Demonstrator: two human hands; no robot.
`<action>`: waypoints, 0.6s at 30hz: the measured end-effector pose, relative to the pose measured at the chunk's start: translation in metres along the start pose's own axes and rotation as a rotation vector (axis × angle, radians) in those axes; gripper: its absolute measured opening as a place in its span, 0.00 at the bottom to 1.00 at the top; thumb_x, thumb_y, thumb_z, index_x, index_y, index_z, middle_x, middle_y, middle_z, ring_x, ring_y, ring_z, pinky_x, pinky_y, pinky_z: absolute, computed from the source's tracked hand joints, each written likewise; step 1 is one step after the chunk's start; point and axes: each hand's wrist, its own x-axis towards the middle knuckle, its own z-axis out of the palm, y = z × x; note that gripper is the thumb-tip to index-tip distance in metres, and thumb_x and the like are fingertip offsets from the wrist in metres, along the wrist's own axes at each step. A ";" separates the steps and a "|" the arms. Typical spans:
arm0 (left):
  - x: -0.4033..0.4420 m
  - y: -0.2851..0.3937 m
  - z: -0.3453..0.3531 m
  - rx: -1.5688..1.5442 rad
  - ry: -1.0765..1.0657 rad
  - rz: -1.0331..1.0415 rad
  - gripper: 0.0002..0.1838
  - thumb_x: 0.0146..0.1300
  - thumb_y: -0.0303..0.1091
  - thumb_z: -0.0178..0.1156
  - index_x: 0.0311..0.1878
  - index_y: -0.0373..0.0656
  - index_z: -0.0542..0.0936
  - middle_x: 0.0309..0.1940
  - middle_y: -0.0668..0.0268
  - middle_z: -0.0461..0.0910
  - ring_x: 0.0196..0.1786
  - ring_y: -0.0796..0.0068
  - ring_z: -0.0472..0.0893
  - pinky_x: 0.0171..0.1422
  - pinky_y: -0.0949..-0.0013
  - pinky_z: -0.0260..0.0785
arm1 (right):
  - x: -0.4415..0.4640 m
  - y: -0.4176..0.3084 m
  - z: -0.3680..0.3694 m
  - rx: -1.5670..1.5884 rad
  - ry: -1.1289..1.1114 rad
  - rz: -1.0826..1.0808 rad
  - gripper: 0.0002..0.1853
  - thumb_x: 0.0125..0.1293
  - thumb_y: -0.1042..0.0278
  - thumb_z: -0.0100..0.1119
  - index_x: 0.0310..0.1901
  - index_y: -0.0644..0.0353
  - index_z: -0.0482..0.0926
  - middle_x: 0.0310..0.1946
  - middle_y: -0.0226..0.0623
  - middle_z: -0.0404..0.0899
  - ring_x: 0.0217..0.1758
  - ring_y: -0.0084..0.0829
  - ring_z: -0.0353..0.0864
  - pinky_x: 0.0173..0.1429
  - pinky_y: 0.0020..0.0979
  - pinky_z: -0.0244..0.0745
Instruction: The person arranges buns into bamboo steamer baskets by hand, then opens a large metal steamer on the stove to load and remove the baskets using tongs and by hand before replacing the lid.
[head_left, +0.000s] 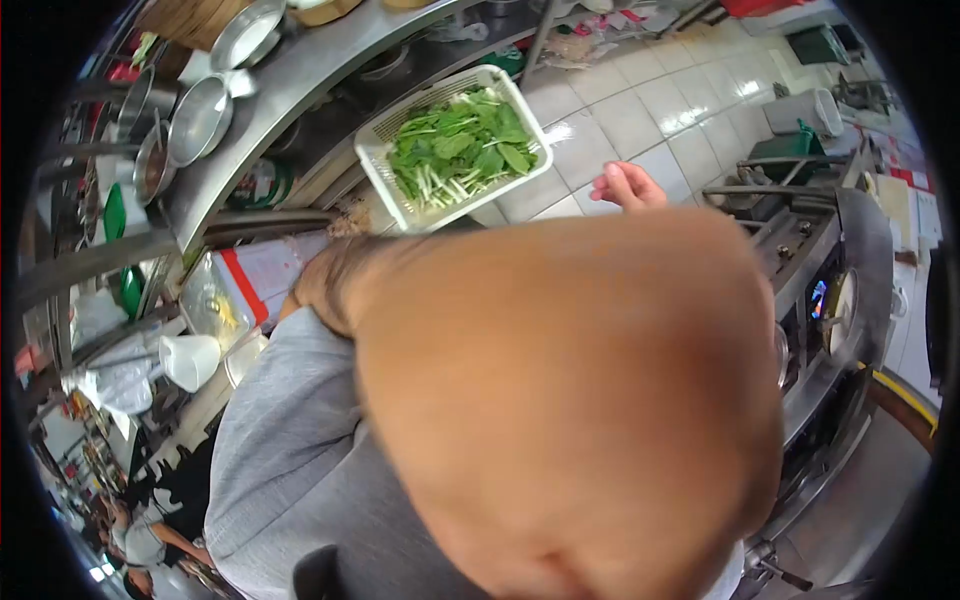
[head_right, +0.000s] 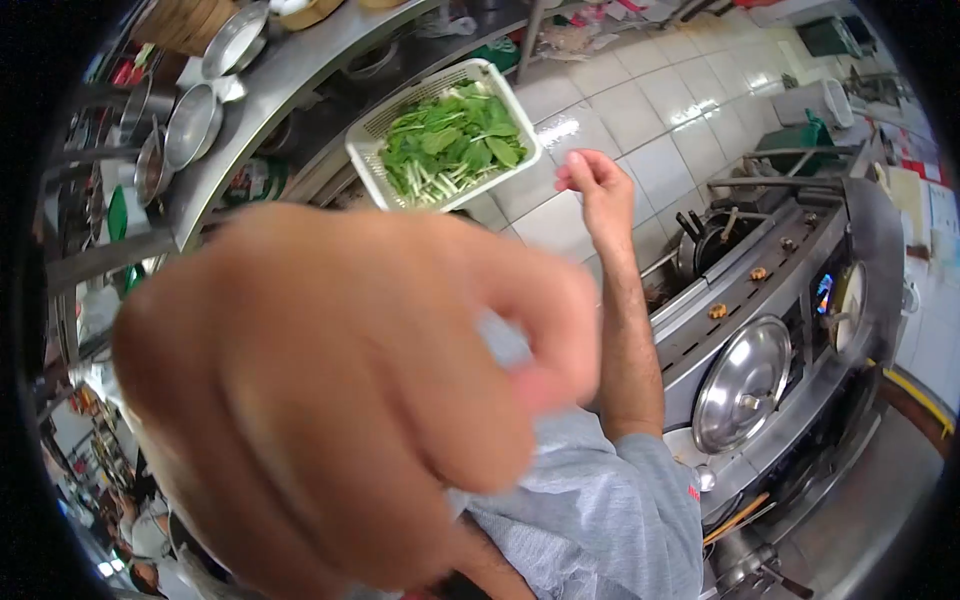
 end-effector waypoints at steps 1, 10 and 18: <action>0.004 -0.003 -0.005 -0.008 -0.014 -0.001 0.12 0.44 0.30 0.58 0.13 0.45 0.66 0.14 0.72 0.65 0.16 0.73 0.62 0.33 0.61 0.56 | 0.006 -0.005 0.001 -0.027 -0.025 0.017 0.13 0.65 0.63 0.56 0.40 0.68 0.77 0.28 0.36 0.79 0.28 0.24 0.77 0.38 0.25 0.73; 0.034 -0.033 -0.047 -0.123 -0.168 0.048 0.16 0.49 0.31 0.62 0.13 0.45 0.66 0.14 0.70 0.66 0.17 0.68 0.64 0.30 0.63 0.55 | 0.080 0.017 0.016 0.057 -0.176 -0.028 0.13 0.65 0.63 0.57 0.40 0.67 0.77 0.27 0.35 0.79 0.28 0.23 0.77 0.37 0.24 0.73; 0.033 -0.100 -0.085 -0.308 -0.298 -0.186 0.18 0.52 0.34 0.67 0.15 0.44 0.68 0.16 0.69 0.68 0.21 0.65 0.68 0.29 0.64 0.56 | 0.141 0.040 -0.007 -0.084 -0.357 -0.100 0.10 0.64 0.69 0.52 0.26 0.62 0.76 0.21 0.28 0.76 0.27 0.18 0.74 0.34 0.23 0.70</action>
